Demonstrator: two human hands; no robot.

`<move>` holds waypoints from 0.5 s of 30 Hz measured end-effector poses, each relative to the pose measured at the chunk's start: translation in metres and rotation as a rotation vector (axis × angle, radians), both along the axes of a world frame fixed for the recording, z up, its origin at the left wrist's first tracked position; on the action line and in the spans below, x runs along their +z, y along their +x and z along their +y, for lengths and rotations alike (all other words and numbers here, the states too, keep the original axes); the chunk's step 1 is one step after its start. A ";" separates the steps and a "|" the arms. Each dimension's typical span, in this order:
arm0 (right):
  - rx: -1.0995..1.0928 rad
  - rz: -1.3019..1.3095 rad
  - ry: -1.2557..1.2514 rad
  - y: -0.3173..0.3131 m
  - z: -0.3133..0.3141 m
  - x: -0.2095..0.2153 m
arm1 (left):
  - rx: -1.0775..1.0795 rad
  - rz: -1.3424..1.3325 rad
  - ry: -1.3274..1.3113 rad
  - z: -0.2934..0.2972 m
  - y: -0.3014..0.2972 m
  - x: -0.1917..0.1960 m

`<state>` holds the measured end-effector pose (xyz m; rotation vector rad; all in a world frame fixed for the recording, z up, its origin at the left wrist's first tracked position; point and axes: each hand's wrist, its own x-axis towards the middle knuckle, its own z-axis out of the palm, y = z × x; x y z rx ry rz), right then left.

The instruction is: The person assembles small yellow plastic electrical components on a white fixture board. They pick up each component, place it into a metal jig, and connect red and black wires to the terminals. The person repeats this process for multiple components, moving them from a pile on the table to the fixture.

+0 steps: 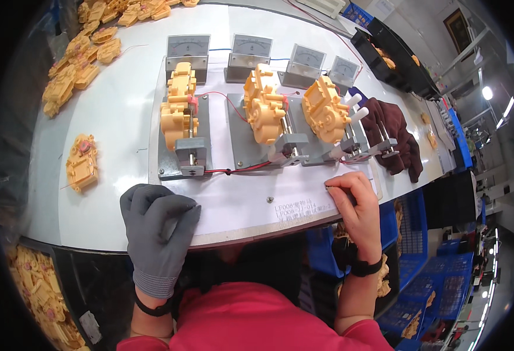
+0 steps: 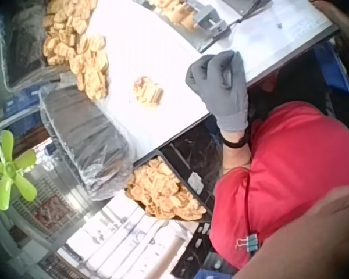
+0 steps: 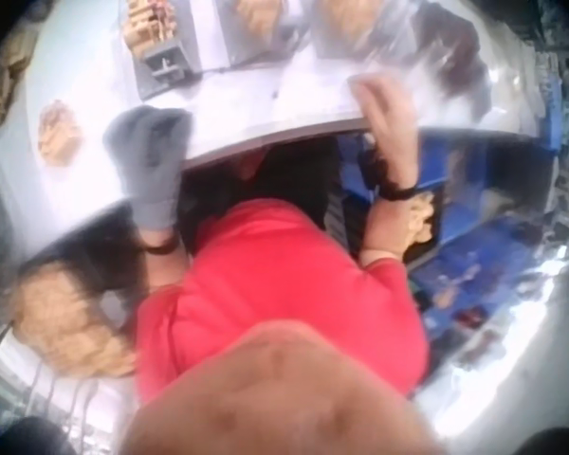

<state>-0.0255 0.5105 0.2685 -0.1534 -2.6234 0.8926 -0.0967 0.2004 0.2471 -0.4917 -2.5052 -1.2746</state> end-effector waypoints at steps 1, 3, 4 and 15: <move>-0.001 0.005 0.000 0.000 0.000 0.000 | 0.001 0.003 0.000 0.000 0.000 0.000; -0.001 0.014 -0.002 -0.001 -0.001 0.000 | 0.005 0.009 -0.002 0.001 0.000 0.001; 0.000 0.018 -0.002 -0.001 -0.001 0.000 | 0.006 0.005 0.000 0.001 0.000 0.000; -0.004 0.044 0.016 -0.002 -0.001 -0.004 | 0.013 -0.003 -0.012 0.001 0.000 0.000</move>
